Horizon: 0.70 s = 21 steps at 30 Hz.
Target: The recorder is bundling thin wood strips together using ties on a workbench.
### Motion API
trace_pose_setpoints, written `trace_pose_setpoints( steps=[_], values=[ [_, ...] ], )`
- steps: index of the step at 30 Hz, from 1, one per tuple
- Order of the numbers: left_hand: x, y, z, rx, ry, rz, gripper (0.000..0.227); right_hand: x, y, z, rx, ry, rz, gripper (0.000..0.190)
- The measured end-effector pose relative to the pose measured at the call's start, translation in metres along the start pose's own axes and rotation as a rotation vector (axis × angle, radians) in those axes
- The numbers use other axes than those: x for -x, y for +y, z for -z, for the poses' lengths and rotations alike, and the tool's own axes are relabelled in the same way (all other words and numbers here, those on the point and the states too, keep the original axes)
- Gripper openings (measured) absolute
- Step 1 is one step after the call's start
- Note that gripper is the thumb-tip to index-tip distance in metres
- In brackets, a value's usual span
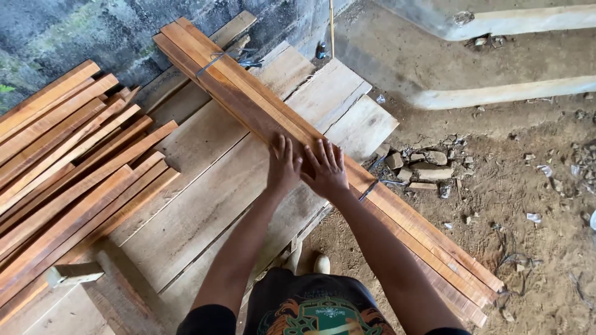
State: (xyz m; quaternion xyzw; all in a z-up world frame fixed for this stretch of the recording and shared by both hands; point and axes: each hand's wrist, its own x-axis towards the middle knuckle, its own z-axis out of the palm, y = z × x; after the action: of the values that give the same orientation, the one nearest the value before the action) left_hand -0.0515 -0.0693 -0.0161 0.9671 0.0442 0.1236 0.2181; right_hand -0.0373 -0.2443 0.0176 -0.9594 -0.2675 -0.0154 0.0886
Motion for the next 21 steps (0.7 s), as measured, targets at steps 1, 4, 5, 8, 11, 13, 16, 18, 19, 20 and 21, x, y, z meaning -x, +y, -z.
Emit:
trace_pose_setpoints(
  steps=[1, 4, 5, 8, 11, 13, 16, 18, 19, 20, 21],
  values=[
    [0.012, 0.012, 0.006, -0.041, -0.012, -0.037, 0.068, 0.005, 0.003, -0.011, 0.036, 0.178, 0.062, 0.086],
    [0.041, 0.034, 0.015, -0.119, -0.113, -0.071, 0.064, 0.018, 0.006, -0.014, 0.034, 0.330, 0.130, 0.077],
    [0.050, 0.040, 0.017, -0.152, -0.211, -0.068, 0.061, 0.023, 0.006, -0.010, -0.003, 0.298, 0.131, 0.072],
    [0.042, 0.031, 0.017, -0.192, -0.277, -0.079, 0.064, 0.021, 0.006, 0.001, 0.012, 0.192, 0.128, 0.074],
    [0.037, 0.026, 0.011, -0.206, -0.355, -0.031, 0.064, 0.022, 0.006, 0.006, 0.009, 0.097, 0.110, 0.077],
    [0.038, 0.038, 0.023, -0.201, -0.372, 0.006, 0.063, 0.022, 0.007, 0.007, 0.033, 0.077, 0.116, 0.081],
    [0.034, 0.049, 0.032, -0.163, -0.397, 0.072, 0.063, 0.017, 0.007, 0.012, 0.037, 0.039, 0.109, 0.082],
    [0.040, 0.046, 0.025, -0.133, -0.413, 0.115, 0.063, 0.020, 0.004, 0.014, 0.009, 0.009, 0.106, 0.079],
    [0.040, 0.041, 0.015, -0.108, -0.409, 0.118, 0.062, 0.020, 0.004, 0.013, 0.019, 0.005, 0.093, 0.083],
    [0.041, 0.035, 0.004, -0.082, -0.404, 0.121, 0.062, 0.020, 0.004, 0.013, 0.030, 0.001, 0.081, 0.087],
    [0.042, 0.036, 0.012, -0.080, -0.403, 0.126, 0.062, 0.016, 0.006, 0.006, 0.031, -0.001, 0.085, 0.087]
  ],
)
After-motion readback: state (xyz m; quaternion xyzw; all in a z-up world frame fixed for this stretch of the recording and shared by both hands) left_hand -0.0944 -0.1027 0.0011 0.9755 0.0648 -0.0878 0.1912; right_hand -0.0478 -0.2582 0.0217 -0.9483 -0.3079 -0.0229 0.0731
